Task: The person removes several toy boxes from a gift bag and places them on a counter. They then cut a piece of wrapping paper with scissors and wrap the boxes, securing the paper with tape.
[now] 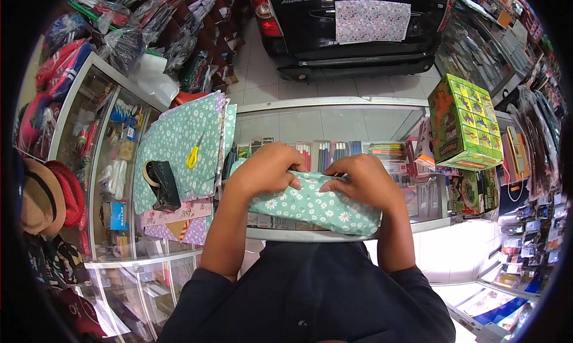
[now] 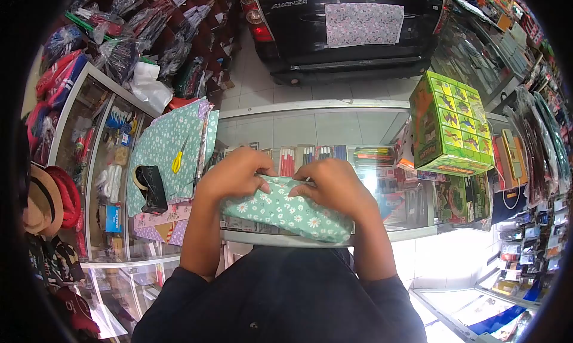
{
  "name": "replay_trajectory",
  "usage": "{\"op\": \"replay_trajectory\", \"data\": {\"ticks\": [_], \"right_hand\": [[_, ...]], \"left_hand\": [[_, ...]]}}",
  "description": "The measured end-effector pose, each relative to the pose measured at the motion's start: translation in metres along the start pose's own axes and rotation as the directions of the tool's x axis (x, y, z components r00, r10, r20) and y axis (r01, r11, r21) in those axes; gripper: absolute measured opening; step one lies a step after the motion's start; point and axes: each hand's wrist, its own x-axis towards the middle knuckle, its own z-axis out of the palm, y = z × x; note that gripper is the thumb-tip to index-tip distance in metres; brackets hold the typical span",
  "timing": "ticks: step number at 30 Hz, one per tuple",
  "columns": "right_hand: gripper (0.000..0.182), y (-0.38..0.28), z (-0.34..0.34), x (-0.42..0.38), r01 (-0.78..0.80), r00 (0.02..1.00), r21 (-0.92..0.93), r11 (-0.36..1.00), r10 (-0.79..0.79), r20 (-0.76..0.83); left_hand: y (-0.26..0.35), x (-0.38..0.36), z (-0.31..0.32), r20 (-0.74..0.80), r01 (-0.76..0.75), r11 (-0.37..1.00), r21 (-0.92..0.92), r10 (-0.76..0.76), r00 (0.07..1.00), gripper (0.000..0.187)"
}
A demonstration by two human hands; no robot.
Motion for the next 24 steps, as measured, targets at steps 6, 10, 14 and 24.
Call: {"op": "replay_trajectory", "data": {"ticks": [6, 10, 14, 24], "right_hand": [[0.037, 0.015, -0.012, -0.007, 0.021, 0.990, 0.186, 0.982, -0.046, 0.131], [0.036, 0.017, -0.019, -0.008, -0.069, 0.976, 0.273, 0.960, 0.009, 0.216], [0.033, 0.016, -0.010, -0.011, -0.024, 0.987, 0.278, 0.960, -0.022, 0.161], [0.028, -0.001, 0.004, -0.007, -0.050, 0.998, 0.272, 0.961, 0.055, -0.010]], "left_hand": [[0.012, 0.029, -0.006, 0.161, -0.058, 0.995, 0.084, 0.044, 0.986, 0.028], [0.022, 0.025, 0.002, -0.005, -0.254, 0.944, 0.212, 0.261, 0.965, 0.035], [0.069, -0.014, 0.021, -0.483, 0.034, 0.967, 0.253, 0.096, 0.870, 0.051], [0.093, -0.049, 0.043, -0.321, 0.425, 0.891, 0.162, -0.359, 0.876, 0.045]]}}
